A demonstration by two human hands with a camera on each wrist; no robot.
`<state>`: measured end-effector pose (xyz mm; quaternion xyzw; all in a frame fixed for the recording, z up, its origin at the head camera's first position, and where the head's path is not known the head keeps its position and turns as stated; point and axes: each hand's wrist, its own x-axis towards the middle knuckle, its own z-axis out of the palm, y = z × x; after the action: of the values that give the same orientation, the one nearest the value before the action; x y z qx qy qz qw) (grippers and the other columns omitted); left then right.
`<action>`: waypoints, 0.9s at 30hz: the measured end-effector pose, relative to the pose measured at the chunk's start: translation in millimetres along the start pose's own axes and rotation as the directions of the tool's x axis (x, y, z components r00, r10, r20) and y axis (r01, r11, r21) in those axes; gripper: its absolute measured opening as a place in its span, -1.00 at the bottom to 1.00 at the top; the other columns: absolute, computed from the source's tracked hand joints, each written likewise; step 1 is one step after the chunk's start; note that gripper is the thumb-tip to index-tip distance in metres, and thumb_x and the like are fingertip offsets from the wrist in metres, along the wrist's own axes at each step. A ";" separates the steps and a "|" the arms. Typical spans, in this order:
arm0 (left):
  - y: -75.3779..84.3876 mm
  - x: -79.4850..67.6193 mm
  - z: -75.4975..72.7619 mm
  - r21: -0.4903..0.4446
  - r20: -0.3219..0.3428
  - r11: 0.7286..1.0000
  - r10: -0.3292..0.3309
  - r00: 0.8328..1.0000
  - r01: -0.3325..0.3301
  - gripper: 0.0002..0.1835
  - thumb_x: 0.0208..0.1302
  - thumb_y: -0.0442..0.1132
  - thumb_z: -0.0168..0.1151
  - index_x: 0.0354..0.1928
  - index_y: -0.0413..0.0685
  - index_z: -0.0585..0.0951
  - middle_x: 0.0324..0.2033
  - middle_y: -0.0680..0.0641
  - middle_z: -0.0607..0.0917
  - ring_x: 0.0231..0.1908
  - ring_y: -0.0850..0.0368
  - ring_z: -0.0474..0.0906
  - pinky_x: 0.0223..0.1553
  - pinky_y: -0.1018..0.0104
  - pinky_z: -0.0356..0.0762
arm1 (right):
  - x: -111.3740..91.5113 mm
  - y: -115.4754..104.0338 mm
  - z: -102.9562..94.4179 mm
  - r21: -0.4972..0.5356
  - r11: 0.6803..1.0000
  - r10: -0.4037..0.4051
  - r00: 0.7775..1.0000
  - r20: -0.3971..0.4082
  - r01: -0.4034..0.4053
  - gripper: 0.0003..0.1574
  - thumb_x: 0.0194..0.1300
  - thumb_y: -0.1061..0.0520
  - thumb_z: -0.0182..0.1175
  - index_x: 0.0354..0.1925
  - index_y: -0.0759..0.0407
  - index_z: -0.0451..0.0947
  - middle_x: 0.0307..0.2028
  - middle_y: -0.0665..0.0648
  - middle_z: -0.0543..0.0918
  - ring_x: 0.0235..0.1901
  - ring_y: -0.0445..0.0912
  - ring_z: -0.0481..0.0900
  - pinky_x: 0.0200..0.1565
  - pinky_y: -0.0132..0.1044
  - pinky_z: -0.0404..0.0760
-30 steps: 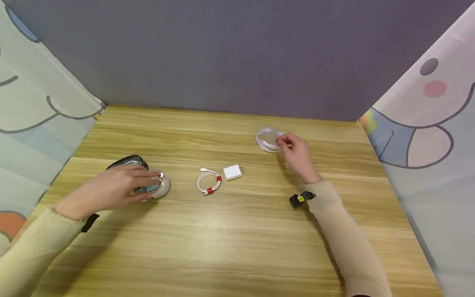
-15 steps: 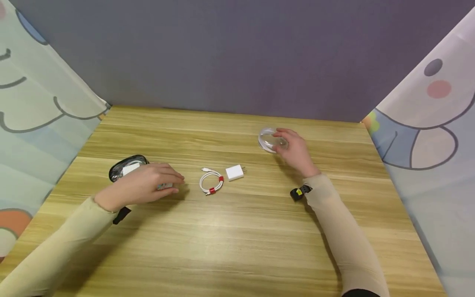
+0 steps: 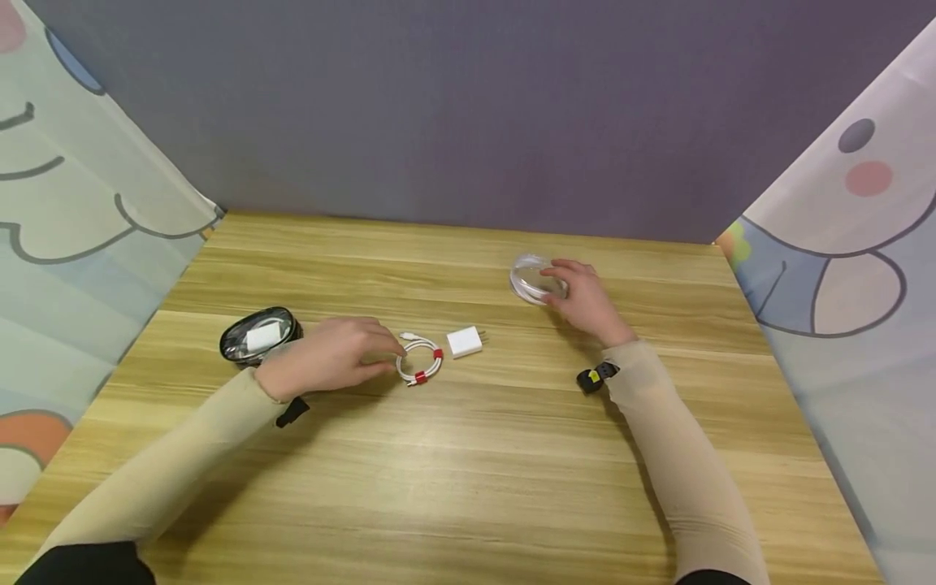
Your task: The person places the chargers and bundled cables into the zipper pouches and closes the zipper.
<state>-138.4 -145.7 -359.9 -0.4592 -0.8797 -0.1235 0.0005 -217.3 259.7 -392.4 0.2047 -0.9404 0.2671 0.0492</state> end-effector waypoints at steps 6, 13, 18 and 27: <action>5.5 10.9 6.9 -0.040 0.052 0.999 -0.012 0.999 0.014 -0.75 0.22 -0.05 0.43 -0.08 0.11 0.77 -0.16 0.13 0.75 -0.19 0.21 0.61 -0.13 0.18 0.60 | 0.6 -2.0 1.1 -0.022 1.000 -0.003 1.000 0.015 0.003 -0.41 0.21 0.25 0.39 0.18 0.40 0.51 0.32 0.41 0.38 0.29 0.39 0.27 0.32 0.24 0.16; 10.1 19.2 11.3 -0.061 0.105 0.998 -0.016 0.994 0.023 -0.77 0.20 -0.04 0.45 -0.11 0.14 0.77 -0.22 0.16 0.75 -0.21 0.24 0.61 -0.20 0.21 0.60 | -0.9 -7.9 0.3 -0.045 0.999 -0.009 0.999 0.046 0.011 -0.50 0.30 0.27 0.31 0.18 0.40 0.53 0.31 0.37 0.43 0.29 0.32 0.36 0.31 0.18 0.26; 11.9 30.2 8.5 -0.068 0.086 0.997 -0.037 0.996 0.043 -0.79 0.27 -0.07 0.38 -0.08 0.15 0.77 -0.14 0.15 0.75 -0.17 0.23 0.62 -0.19 0.21 0.59 | -4.1 -17.5 -1.4 -0.045 0.999 -0.021 0.999 0.044 0.023 -0.58 0.33 0.26 0.28 0.13 0.37 0.58 0.24 0.36 0.51 0.18 0.32 0.48 0.22 0.20 0.38; 21.3 61.8 6.3 -0.200 0.019 0.971 -0.133 0.991 0.134 -0.73 0.27 -0.03 0.37 -0.02 0.13 0.74 -0.07 0.15 0.72 -0.35 0.25 0.58 -0.36 0.30 0.50 | -14.5 -24.2 1.6 -0.019 0.995 -0.100 0.994 -0.038 0.100 -0.67 0.28 0.24 0.35 0.00 0.33 0.68 0.02 0.32 0.68 0.03 0.27 0.62 0.14 0.18 0.48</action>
<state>-156.2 -82.7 -354.4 -0.3972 -0.8915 -0.2104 -0.0564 -194.1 245.4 -385.0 0.2458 -0.9301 0.2603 0.0827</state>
